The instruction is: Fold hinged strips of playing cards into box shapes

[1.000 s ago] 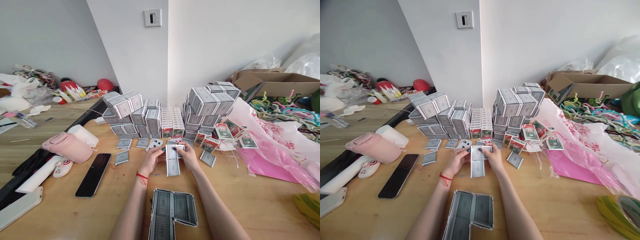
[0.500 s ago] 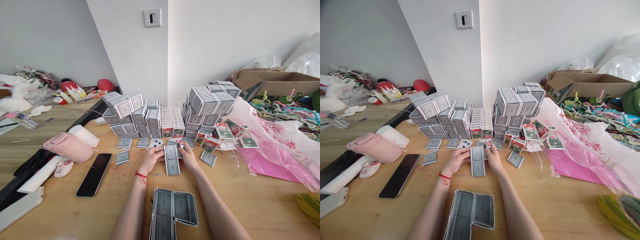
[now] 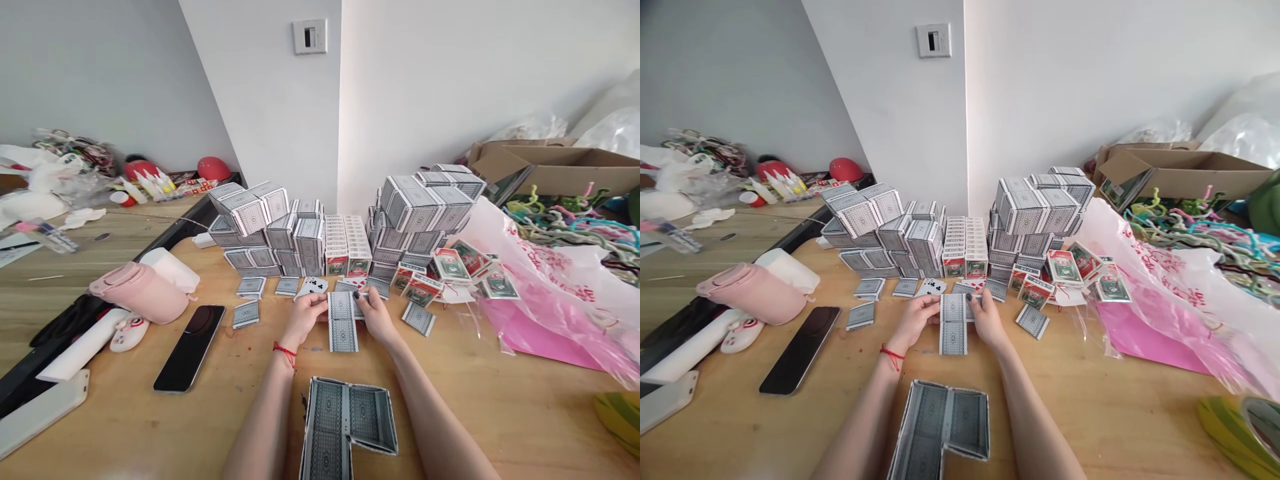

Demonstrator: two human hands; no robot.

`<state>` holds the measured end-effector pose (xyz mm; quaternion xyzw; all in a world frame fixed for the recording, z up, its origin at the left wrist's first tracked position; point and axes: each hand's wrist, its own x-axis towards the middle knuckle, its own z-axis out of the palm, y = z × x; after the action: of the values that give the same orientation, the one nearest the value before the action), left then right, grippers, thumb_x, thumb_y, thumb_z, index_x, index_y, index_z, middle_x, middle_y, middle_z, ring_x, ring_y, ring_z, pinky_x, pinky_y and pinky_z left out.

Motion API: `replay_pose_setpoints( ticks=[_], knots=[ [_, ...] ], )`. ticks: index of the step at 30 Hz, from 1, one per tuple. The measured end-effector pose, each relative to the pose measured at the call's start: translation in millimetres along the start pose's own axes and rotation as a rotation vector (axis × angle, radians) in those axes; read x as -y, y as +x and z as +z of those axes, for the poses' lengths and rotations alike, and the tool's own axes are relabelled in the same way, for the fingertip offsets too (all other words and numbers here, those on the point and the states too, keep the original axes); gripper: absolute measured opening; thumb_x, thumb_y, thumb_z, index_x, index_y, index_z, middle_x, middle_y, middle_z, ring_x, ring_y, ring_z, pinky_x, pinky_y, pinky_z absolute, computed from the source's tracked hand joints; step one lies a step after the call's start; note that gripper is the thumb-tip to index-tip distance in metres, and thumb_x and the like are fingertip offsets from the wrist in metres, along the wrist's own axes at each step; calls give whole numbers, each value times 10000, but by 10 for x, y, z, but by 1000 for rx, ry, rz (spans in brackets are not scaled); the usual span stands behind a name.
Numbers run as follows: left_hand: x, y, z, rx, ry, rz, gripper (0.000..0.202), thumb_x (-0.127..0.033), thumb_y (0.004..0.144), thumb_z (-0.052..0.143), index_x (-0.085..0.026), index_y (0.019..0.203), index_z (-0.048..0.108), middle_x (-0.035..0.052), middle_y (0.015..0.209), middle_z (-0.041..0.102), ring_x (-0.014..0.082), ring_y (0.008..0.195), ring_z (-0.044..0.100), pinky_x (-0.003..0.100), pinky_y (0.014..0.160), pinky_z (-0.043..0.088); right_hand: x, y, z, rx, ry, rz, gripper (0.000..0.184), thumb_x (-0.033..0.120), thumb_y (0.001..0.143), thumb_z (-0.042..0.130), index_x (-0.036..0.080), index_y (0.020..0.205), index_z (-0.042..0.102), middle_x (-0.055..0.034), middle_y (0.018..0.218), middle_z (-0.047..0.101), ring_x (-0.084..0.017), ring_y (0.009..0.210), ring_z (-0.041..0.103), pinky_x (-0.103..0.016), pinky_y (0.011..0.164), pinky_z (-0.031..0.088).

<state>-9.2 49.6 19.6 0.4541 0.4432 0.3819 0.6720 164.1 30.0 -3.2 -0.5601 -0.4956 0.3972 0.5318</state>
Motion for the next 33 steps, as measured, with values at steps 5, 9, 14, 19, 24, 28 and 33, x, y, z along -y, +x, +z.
replay_pose_setpoints(
  ticks=[5, 9, 14, 19, 24, 28, 33],
  knots=[
    [-2, -15, 38, -52, 34, 36, 258, -313, 695, 615, -164, 900, 665, 26, 762, 664, 138, 615, 584, 247, 537, 481, 61, -25, -8, -4, 13, -27, 252, 468, 759, 508, 229, 719, 436, 25, 664, 486, -164, 651, 448, -284, 643, 366],
    [8, -11, 54, -105, 76, 65, 246, -310, 688, 607, -169, 880, 667, 14, 710, 649, 140, 594, 568, 236, 513, 449, 104, -34, -24, 17, 38, -40, 261, 475, 749, 515, 232, 694, 437, 23, 655, 472, -165, 645, 434, -285, 635, 355],
    [32, 4, 77, -146, 123, 162, 219, -297, 709, 582, -171, 861, 675, 21, 747, 661, 148, 646, 579, 238, 576, 444, 113, -50, -29, 47, 32, -57, 249, 461, 767, 500, 236, 699, 417, 27, 636, 426, -157, 614, 400, -280, 594, 339],
    [56, 34, 80, -228, 184, 228, 228, -297, 718, 590, -176, 887, 683, 46, 856, 673, 181, 805, 599, 262, 700, 461, 97, -62, 0, 20, -15, -88, 219, 427, 793, 475, 240, 713, 396, 24, 645, 441, -156, 610, 407, -284, 593, 351],
    [50, 31, 20, -70, 76, 31, 280, -351, 737, 583, -162, 922, 674, 55, 809, 677, 163, 668, 610, 284, 611, 490, 51, -34, 16, -69, -53, -82, 232, 459, 784, 473, 237, 739, 423, 11, 666, 488, -171, 635, 448, -299, 612, 369],
    [3, -14, -54, 100, -50, -36, 319, -295, 685, 661, -153, 971, 660, 71, 899, 681, 165, 762, 629, 305, 726, 498, 10, -16, 9, -123, -77, -52, 270, 500, 763, 486, 238, 741, 423, 7, 667, 505, -179, 626, 464, -305, 604, 373],
    [-21, -36, -75, 180, -41, -55, 372, -273, 646, 706, -144, 991, 655, 97, 998, 670, 183, 846, 630, 310, 773, 492, -10, -13, 11, -124, -80, -18, 294, 524, 749, 496, 237, 775, 436, 14, 658, 514, -172, 604, 459, -292, 578, 368]
  ],
)
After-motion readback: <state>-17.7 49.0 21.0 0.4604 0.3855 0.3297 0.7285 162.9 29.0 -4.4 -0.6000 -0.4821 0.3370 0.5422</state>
